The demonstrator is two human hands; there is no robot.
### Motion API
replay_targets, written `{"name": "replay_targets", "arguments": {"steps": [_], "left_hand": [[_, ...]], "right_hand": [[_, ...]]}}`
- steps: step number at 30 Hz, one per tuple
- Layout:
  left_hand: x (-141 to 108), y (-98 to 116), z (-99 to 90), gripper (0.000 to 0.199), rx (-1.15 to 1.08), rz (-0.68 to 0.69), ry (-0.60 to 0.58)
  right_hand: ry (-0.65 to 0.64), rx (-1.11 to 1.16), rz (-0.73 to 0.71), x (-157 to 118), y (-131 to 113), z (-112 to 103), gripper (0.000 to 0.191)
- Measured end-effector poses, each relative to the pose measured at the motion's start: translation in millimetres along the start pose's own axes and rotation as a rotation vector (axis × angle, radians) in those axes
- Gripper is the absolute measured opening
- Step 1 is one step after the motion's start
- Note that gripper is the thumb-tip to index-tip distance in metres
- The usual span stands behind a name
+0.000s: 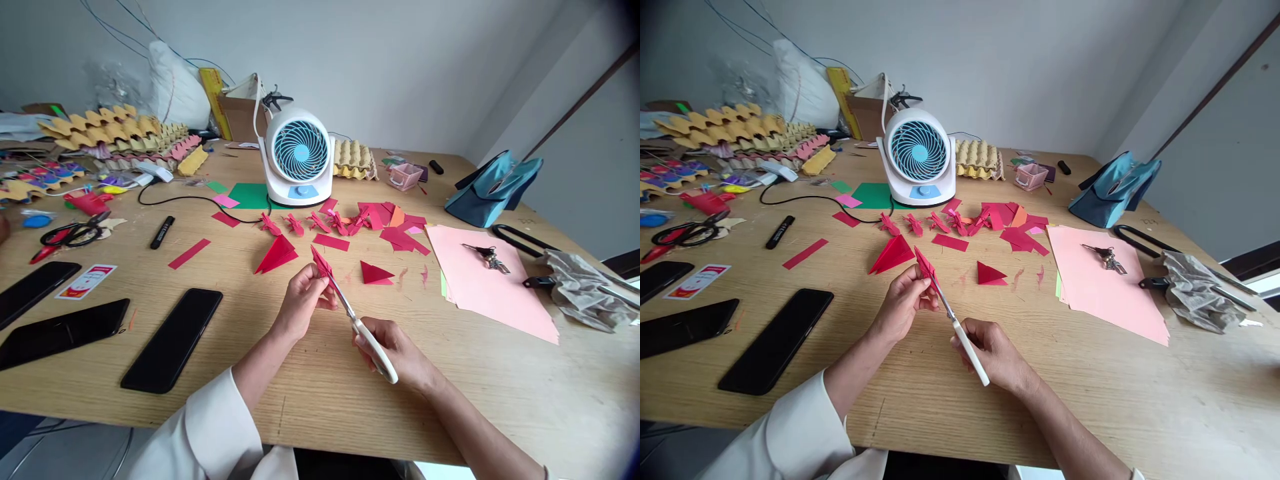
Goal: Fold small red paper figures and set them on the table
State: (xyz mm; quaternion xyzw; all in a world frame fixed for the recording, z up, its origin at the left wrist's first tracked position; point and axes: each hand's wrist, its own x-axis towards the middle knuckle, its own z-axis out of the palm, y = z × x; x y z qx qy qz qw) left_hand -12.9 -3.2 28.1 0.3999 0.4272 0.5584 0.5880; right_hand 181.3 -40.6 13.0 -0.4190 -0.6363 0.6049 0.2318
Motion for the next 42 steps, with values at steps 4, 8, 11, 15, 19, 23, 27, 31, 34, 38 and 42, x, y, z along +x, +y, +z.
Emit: {"name": "replay_targets", "arguments": {"steps": [4, 8, 11, 15, 19, 23, 27, 31, 34, 38, 42], "left_hand": [[-1, 1, -0.1, 0.018, 0.020, 0.036, 0.011], [-1, 1, -0.9, 0.019, 0.021, 0.024, -0.006], [-1, 2, -0.9, 0.018, 0.014, 0.020, -0.009], [-1, 3, 0.4, 0.018, 0.011, 0.018, -0.007], [-1, 3, 0.1, 0.018, 0.015, 0.015, -0.008], [0, 0, -2.6, 0.018, 0.020, 0.021, -0.012], [0, -1, -3.4, 0.018, 0.012, 0.024, -0.012], [0, 2, -1.6, 0.019, 0.018, 0.028, -0.002], [0, 3, -0.5, 0.019, 0.024, 0.037, 0.014], [0, 3, -0.5, 0.021, 0.023, 0.044, 0.024], [1, 4, -1.8, 0.020, 0.021, 0.080, 0.050]], "right_hand": [[-0.007, 0.012, 0.007, 1, 1, 0, 0.042], [-0.004, 0.007, 0.004, 1, 2, -1, 0.041], [-0.001, 0.007, 0.003, 1, 2, -1, 0.041], [0.001, 0.022, 0.011, 0, 3, -1, 0.039], [0.009, 0.017, 0.017, 0, 3, -1, 0.038], [0.003, 0.030, 0.030, 1, 2, -1, 0.035], [0.012, 0.007, 0.037, 0, -1, 0, 0.031], [0.021, -0.053, 0.006, 0, -5, -1, 0.031], [0.034, -0.093, -0.017, 1, -7, -2, 0.032], [0.043, -0.116, -0.024, 1, -7, -2, 0.033], [0.041, -0.130, -0.056, 2, -5, -3, 0.033]]}}
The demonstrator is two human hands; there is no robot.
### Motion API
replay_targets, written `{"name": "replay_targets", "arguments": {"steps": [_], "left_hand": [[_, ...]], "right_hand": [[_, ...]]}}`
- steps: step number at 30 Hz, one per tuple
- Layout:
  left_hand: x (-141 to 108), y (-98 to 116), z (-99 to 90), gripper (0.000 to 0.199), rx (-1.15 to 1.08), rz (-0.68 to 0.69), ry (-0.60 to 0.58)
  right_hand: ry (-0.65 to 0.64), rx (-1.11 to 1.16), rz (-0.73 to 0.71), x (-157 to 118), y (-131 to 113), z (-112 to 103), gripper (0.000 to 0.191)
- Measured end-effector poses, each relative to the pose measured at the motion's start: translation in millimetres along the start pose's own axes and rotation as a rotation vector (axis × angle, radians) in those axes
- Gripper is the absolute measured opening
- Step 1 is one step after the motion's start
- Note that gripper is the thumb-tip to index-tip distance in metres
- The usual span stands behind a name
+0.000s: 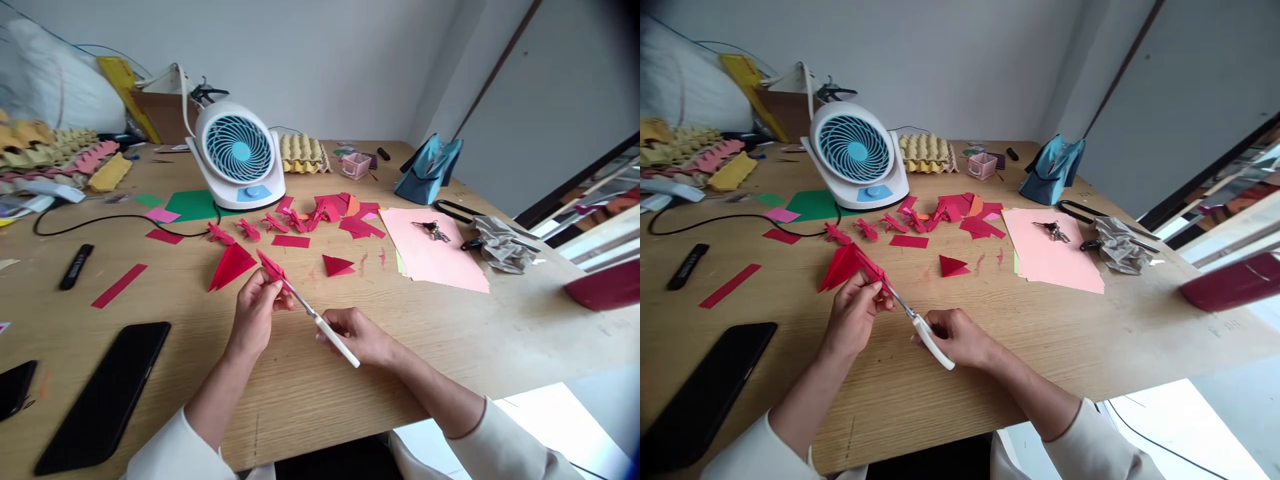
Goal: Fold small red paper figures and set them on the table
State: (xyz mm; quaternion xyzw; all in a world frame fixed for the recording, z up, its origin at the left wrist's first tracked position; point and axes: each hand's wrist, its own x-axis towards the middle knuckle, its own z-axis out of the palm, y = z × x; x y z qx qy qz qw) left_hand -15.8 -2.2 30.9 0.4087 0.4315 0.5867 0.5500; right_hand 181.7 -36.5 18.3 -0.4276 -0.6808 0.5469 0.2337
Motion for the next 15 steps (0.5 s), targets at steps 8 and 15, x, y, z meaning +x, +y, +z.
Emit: {"name": "replay_targets", "arguments": {"steps": [8, 15], "left_hand": [[6, 2, -3.6, 0.019, 0.019, 0.081, 0.020], [18, 9, -13.3, 0.023, -0.006, 0.059, 0.135]], "right_hand": [[0.032, -0.046, -0.047, 5, 6, -5, 0.041], [-0.068, -0.256, -0.045, -10, 6, -25, 0.039]]}}
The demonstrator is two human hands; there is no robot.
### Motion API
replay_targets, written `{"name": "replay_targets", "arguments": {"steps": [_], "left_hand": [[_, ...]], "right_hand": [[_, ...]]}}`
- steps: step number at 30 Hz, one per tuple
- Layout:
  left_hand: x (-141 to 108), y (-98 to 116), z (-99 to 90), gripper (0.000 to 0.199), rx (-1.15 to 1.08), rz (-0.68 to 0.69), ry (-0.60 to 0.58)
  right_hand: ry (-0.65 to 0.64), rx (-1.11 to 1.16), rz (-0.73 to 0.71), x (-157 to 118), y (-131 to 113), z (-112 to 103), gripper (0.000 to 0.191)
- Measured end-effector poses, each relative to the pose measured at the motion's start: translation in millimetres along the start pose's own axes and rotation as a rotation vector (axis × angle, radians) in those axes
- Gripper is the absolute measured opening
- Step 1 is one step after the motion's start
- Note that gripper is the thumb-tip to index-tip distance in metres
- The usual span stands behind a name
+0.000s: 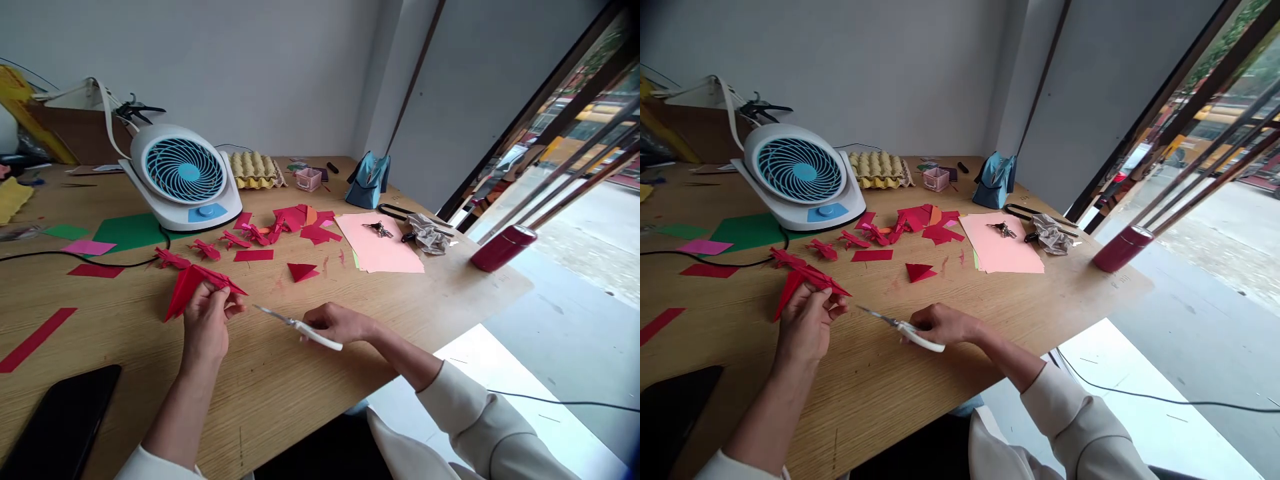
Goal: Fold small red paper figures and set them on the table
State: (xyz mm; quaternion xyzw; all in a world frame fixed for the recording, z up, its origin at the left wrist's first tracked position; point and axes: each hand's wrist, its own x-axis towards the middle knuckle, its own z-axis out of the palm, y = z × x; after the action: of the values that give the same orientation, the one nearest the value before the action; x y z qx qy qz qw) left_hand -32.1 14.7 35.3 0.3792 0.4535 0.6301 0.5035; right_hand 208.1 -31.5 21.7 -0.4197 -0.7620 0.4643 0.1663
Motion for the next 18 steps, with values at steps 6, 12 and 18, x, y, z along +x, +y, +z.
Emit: {"name": "replay_targets", "arguments": {"steps": [6, 12, 18], "left_hand": [[2, -5, 1.3, 0.034, 0.043, -0.128, -0.124], [-3, -8, 3.6, 0.038, 0.147, -0.158, -0.253], [-5, -23, 6.4, 0.033, 0.268, -0.129, -0.338]], "right_hand": [[0.476, -0.705, 0.466, -51, 15, -51, 0.034], [0.612, -0.903, 0.775, -78, 53, -110, 0.033], [0.595, -1.004, 0.873, -70, 81, -131, 0.044]]}}
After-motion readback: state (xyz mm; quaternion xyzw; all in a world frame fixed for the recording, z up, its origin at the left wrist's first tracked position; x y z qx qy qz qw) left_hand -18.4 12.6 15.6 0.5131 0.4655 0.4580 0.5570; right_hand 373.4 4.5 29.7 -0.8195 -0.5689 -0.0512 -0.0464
